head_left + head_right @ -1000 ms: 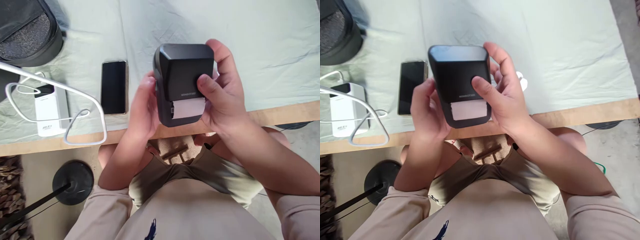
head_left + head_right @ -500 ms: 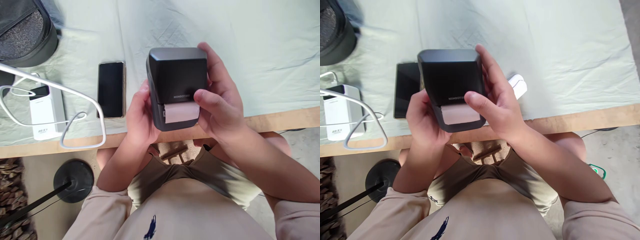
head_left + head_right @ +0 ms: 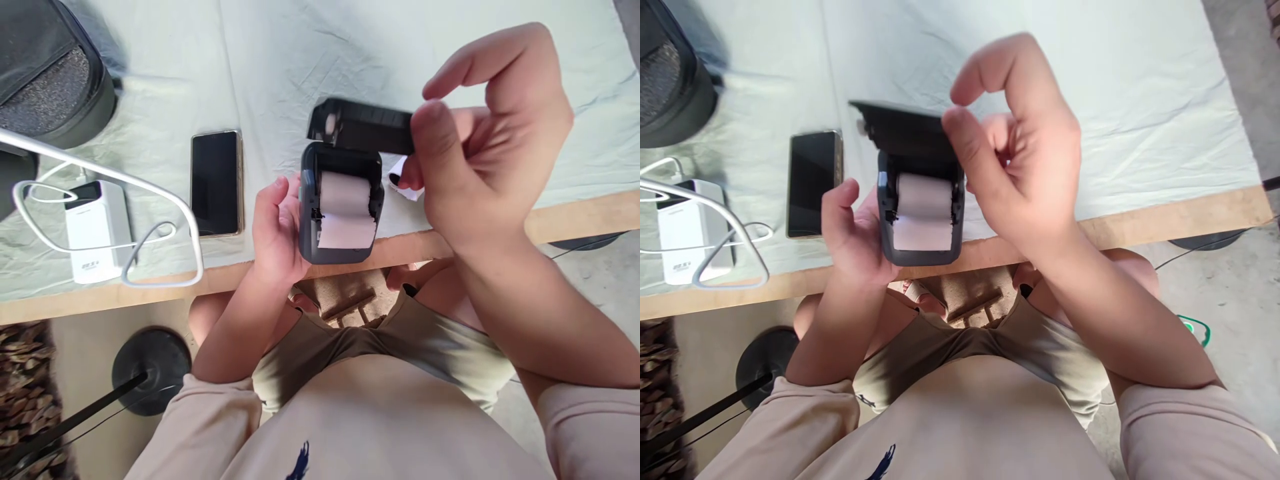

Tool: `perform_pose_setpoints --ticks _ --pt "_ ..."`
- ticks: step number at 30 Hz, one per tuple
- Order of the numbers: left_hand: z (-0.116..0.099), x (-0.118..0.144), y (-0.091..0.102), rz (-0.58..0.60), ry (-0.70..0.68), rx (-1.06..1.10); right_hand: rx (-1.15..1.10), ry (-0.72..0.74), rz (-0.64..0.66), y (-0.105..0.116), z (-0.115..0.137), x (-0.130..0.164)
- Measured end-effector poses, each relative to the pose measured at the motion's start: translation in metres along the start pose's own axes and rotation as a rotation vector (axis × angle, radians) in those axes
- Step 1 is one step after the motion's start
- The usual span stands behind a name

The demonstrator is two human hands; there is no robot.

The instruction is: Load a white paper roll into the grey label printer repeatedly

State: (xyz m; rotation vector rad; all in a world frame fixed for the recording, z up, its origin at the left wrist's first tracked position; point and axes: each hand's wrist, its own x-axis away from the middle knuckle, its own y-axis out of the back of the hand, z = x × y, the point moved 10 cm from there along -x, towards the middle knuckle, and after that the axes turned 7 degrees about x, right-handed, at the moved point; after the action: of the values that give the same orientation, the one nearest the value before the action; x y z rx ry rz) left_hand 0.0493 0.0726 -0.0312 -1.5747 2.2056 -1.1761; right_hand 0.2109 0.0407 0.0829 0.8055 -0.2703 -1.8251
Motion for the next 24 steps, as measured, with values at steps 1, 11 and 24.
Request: perform_pose_setpoints --ticks 1,11,24 --pt "0.000 0.000 0.001 -0.008 0.000 -0.008 -0.057 0.001 -0.004 0.001 0.001 0.000" --pt "0.003 -0.001 -0.002 0.012 0.023 0.028 0.367 0.109 0.330 -0.038 0.000 0.007" --pt "0.004 0.003 -0.001 -0.059 0.084 0.073 0.248 -0.115 0.473 -0.022 0.006 0.012"
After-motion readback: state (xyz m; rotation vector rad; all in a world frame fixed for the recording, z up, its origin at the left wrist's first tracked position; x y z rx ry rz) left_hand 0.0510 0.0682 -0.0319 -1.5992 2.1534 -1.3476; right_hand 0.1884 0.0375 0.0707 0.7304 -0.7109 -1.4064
